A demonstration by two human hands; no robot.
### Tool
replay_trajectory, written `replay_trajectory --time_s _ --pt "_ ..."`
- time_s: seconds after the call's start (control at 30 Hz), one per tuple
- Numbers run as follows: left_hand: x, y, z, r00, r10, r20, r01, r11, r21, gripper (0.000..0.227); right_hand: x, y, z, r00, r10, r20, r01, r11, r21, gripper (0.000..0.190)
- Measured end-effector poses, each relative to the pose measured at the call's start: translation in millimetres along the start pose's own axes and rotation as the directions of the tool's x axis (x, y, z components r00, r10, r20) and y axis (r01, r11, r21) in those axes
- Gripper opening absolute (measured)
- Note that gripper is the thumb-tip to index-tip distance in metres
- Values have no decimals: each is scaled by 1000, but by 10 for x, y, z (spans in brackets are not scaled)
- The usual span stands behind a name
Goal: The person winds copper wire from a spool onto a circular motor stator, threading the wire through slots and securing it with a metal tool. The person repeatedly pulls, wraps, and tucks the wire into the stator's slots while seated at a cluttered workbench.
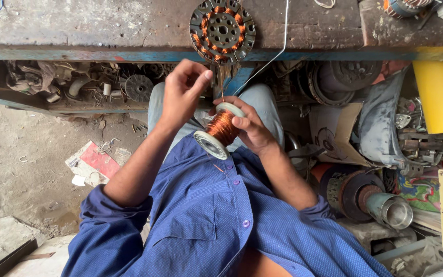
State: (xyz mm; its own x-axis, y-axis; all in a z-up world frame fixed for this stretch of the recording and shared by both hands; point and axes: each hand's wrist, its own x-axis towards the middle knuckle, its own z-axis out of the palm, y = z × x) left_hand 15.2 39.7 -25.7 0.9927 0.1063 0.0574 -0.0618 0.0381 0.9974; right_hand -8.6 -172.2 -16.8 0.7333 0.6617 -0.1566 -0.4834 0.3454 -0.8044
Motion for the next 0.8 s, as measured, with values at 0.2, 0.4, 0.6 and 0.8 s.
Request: replay_trajectory --time_s 0.2,0.4,0.6,0.8 --pt "45 -122 111 984 -130 122 155 963 -222 21 16 222 0 997 36 -63 -39 998 -50 75" --pt "125 -145 57 949 -233 212 312 784 -536 13 95 384 -40 989 -55 -140 17 966 -259 61" --pt "113 -377 -13 987 -145 69 160 864 -476 17 168 542 -193 941 -88 -327 -32 939 -344 56" --pt "-40 -310 255 988 -116 102 133 975 -180 16 53 628 -359 928 63 -367 -124 981 -147 56"
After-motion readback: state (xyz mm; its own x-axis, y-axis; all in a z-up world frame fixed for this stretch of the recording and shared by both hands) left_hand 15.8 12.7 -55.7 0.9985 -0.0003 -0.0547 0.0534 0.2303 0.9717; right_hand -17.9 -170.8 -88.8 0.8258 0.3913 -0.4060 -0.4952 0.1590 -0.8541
